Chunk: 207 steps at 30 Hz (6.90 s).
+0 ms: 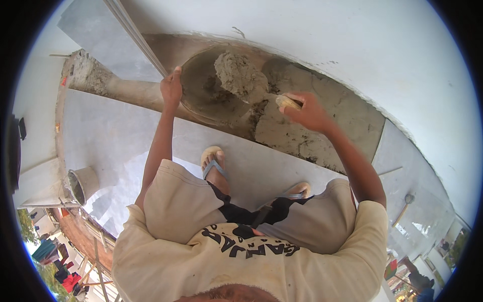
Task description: The person scoops cement from a bucket and spreads it onto the floor using a trowel. They then apply cement to the back of a large tile and place it onto the prepared floor area, pressing it down to secure it.
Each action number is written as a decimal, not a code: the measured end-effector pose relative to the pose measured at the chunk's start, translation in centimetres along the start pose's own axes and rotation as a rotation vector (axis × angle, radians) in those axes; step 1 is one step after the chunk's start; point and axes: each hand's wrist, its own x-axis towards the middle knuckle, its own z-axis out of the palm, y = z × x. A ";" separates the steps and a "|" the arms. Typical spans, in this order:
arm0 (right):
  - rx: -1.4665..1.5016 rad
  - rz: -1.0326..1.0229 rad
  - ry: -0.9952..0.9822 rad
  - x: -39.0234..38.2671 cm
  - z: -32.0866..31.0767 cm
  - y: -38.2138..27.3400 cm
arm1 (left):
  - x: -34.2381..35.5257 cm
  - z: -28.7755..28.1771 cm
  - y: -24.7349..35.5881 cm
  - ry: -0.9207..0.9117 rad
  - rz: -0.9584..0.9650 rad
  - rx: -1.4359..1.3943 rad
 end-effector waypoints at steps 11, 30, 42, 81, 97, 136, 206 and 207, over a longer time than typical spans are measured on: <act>0.789 0.454 -0.184 -0.8 -1.8 13.2 | 2.5 0.5 -3.9 0.050 -0.075 -0.060; -0.796 0.052 -0.114 -3.8 3.6 12.6 | 2.8 0.1 -5.7 0.025 -0.063 0.118; -0.947 0.037 0.096 -0.1 4.4 15.3 | 2.7 0.6 -5.2 0.013 -0.064 0.054; -0.759 0.171 -0.130 -5.8 3.5 17.2 | 2.7 0.4 -4.7 -0.001 -0.050 0.074; -0.714 0.122 0.048 -6.8 1.6 13.7 | 2.8 0.6 -5.7 0.025 0.000 0.077; -0.878 0.065 0.185 -7.8 3.8 14.5 | -3.1 4.1 6.6 0.108 0.759 0.103; -0.748 0.185 -0.079 -7.7 4.7 16.8 | -15.0 8.2 8.3 -0.460 0.772 -0.120; -0.740 0.177 -0.054 -7.5 4.7 16.8 | -15.2 8.2 8.4 -0.466 0.780 -0.120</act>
